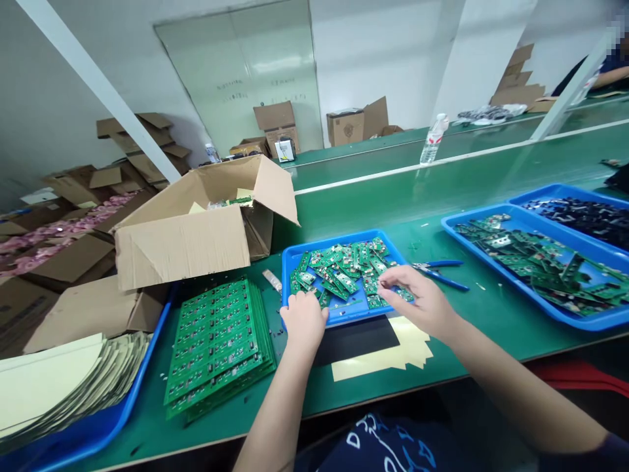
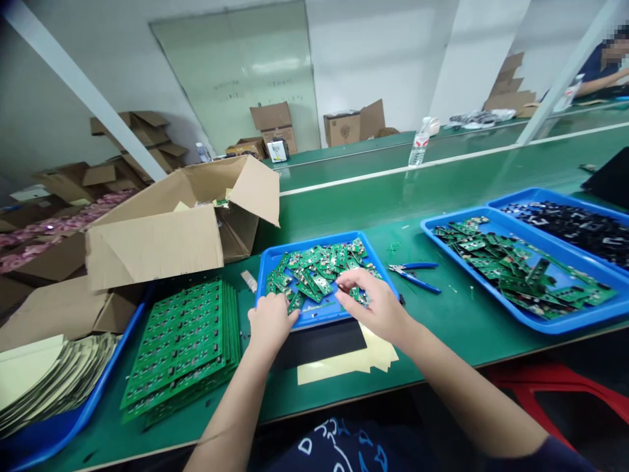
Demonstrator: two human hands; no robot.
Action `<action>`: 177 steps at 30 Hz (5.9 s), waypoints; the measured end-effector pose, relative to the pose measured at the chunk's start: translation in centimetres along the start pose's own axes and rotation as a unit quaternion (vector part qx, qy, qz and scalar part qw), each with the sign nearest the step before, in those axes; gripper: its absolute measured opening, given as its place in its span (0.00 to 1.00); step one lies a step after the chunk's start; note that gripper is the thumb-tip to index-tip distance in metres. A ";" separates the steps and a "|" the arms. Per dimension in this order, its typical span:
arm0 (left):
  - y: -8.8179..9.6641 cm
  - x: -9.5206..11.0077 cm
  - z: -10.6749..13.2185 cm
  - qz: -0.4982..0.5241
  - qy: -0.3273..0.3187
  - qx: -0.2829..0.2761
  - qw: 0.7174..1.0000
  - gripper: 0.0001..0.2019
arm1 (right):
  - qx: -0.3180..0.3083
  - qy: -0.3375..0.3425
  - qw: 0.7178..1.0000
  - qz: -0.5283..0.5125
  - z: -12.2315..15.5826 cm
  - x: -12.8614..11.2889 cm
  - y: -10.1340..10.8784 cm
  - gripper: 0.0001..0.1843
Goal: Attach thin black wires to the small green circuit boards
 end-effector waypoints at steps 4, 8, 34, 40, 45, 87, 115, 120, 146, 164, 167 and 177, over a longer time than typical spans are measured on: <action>2.1 -1.0 0.0 0.108 -0.016 0.052 0.993 0.01 | -0.043 -0.003 0.999 -0.014 -2.9 -0.4 -1.6 0.08; 4.2 -1.3 -0.9 0.268 -0.065 0.113 0.954 0.03 | -0.056 0.006 0.998 -0.028 -4.9 -0.5 -3.3 0.09; 2.5 0.7 -1.2 0.423 -0.159 0.117 0.884 0.06 | -0.025 -0.054 0.990 -0.128 -4.4 3.6 -4.6 0.16; 2.3 1.8 -1.2 0.345 -0.216 0.069 0.911 0.07 | -0.145 -0.024 0.987 -0.064 -3.6 2.1 -6.0 0.13; 1.9 2.2 -1.1 0.357 -0.204 0.067 0.909 0.07 | -0.137 -0.010 0.989 -0.053 -3.2 1.8 -6.0 0.12; 1.6 2.1 -0.6 0.454 -0.060 0.155 0.875 0.08 | 0.013 0.064 0.996 0.058 -1.8 0.0 -5.7 0.06; 1.3 2.1 -0.1 0.406 -0.069 0.177 0.894 0.06 | 0.077 0.107 0.988 0.080 -1.4 0.3 -6.0 0.05; 1.3 2.0 0.0 0.432 -0.062 0.194 0.879 0.06 | 0.076 0.127 0.987 0.061 -1.5 -0.3 -5.7 0.04; 1.7 1.9 0.1 0.454 -0.055 0.208 0.864 0.08 | 0.050 0.138 0.987 0.059 -1.4 0.0 -5.9 0.07; 1.7 0.7 -0.2 0.433 -0.025 0.251 0.865 0.08 | 0.063 0.097 0.990 0.082 -1.8 -0.4 -4.4 0.05; 1.1 1.0 -0.4 0.464 -0.032 0.215 0.859 0.08 | 0.049 0.096 0.991 0.078 -1.8 -0.5 -4.6 0.04; 0.6 1.9 -0.4 0.489 -0.056 0.180 0.852 0.08 | 0.059 0.129 0.987 0.081 -1.9 -0.7 -5.0 0.04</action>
Point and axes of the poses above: each hand's wrist, its own z-axis away from the middle knuckle, its own y-axis out of the back of the hand, x = y × z, the point moved 6 cm from there along -z, towards the middle knuckle, and after that the axes turned 14 degrees about -y, right-handed, at the moved point
